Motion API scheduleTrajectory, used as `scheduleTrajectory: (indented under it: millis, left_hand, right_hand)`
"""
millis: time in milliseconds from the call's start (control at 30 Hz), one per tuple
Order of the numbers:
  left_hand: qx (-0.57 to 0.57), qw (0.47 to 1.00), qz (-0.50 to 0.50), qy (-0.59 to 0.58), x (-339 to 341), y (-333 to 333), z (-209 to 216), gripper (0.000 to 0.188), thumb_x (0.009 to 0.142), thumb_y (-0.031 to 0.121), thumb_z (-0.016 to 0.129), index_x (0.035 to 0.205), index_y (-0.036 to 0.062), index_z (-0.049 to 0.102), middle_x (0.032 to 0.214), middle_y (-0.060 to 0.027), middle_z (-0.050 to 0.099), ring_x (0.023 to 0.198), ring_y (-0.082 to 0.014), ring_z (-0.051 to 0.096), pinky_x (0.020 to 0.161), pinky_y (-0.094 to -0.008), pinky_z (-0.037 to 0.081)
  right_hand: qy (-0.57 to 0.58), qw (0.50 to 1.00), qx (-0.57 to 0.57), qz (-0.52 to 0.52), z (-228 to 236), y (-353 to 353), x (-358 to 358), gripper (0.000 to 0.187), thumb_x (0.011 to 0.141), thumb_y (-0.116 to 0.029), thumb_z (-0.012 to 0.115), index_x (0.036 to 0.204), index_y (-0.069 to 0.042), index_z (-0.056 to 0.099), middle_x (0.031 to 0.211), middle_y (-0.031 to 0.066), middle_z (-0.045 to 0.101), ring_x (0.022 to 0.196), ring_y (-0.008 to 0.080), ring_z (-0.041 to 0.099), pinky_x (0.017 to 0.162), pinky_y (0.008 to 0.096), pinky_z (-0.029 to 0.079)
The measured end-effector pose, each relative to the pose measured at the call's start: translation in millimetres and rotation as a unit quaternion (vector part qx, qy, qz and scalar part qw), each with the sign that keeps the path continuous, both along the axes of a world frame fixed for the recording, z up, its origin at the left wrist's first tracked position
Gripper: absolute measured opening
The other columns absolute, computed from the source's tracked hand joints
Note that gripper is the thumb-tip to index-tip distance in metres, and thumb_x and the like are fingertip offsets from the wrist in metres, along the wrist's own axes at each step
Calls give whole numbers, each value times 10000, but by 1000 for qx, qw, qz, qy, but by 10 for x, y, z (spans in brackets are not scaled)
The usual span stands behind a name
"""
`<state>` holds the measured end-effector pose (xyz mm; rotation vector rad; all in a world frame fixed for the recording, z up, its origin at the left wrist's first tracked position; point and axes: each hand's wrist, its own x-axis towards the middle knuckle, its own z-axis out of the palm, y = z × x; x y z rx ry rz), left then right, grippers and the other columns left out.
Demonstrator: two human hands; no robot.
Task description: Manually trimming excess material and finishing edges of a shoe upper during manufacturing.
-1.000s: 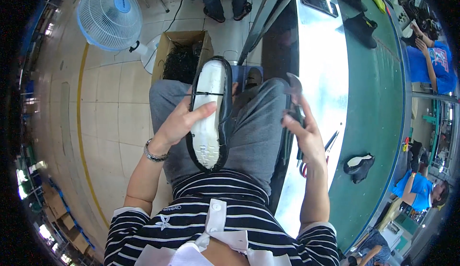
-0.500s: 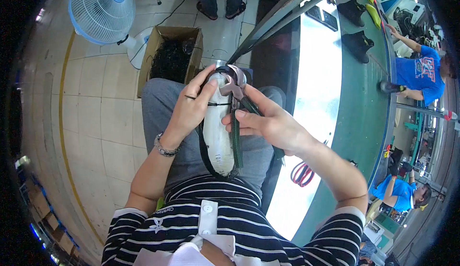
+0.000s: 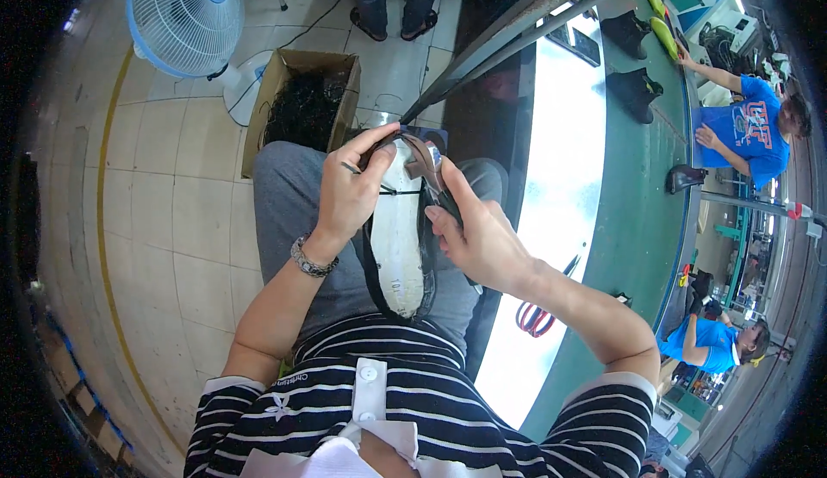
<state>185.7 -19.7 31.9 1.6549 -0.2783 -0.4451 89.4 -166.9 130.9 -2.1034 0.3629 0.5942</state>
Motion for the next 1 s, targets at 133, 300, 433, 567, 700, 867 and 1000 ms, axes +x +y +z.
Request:
scheduleTrajectory:
  millis: [133, 300, 433, 567, 700, 867, 1000]
  left_hand:
    - [-131, 984, 19, 122, -35, 10, -58, 315, 917, 145, 624, 1180, -27, 650, 877, -19, 685, 758, -36, 569, 674, -200, 453]
    - [-139, 980, 73, 124, -26, -52, -22, 308, 893, 169, 689, 1109, -49, 680, 858, -38, 717, 731, -36, 596, 652, -197, 473]
    - [-125, 987, 64, 78, -6, -37, -128, 305, 875, 158, 697, 1122, -20, 682, 919, -117, 739, 743, -60, 635, 673, -217, 495]
    - [-101, 991, 79, 38, -59, -21, -131, 306, 865, 154, 701, 1122, -13, 684, 910, -115, 739, 726, -48, 618, 663, -216, 489]
    - [-102, 993, 44, 33, -14, -24, -144, 323, 867, 150, 691, 1148, -7, 673, 909, -108, 737, 710, -34, 581, 652, -220, 476]
    - [-122, 991, 45, 31, -2, 39, -209, 344, 862, 126, 689, 1181, 1, 659, 888, -41, 722, 715, -18, 541, 648, -202, 451]
    - [-120, 990, -2, 73, 47, 24, -100, 337, 865, 118, 682, 1184, 10, 664, 930, -35, 720, 755, -24, 561, 684, -205, 467]
  right_hand:
    - [-24, 993, -82, 81, 37, -56, -22, 566, 974, -92, 505, 1453, -8, 215, 674, 202, 624, 576, 324, 646, 567, 401, 515]
    - [-15, 970, -186, 155, 232, -86, 90, 592, 939, -94, 550, 1445, -27, 251, 691, 254, 625, 617, 414, 641, 588, 466, 504]
    - [55, 960, -194, 195, 431, -195, 287, 606, 931, -108, 569, 1468, -101, 288, 715, 250, 635, 650, 415, 649, 594, 473, 500]
    - [-223, 944, -206, 128, 549, -90, 349, 614, 940, -146, 563, 1489, -157, 288, 660, 217, 628, 610, 390, 647, 567, 469, 504]
    - [-110, 932, -318, 134, 65, -29, 348, 683, 918, -130, 588, 1510, -193, 254, 618, 191, 603, 542, 363, 621, 527, 445, 489]
    - [-142, 918, -301, 217, 366, -73, 389, 751, 935, -149, 578, 1532, -191, 124, 596, 168, 607, 521, 323, 637, 490, 433, 503]
    - [-101, 924, -338, 148, -81, -60, 205, 717, 952, -165, 555, 1536, -202, 141, 633, 148, 629, 559, 312, 655, 510, 428, 518]
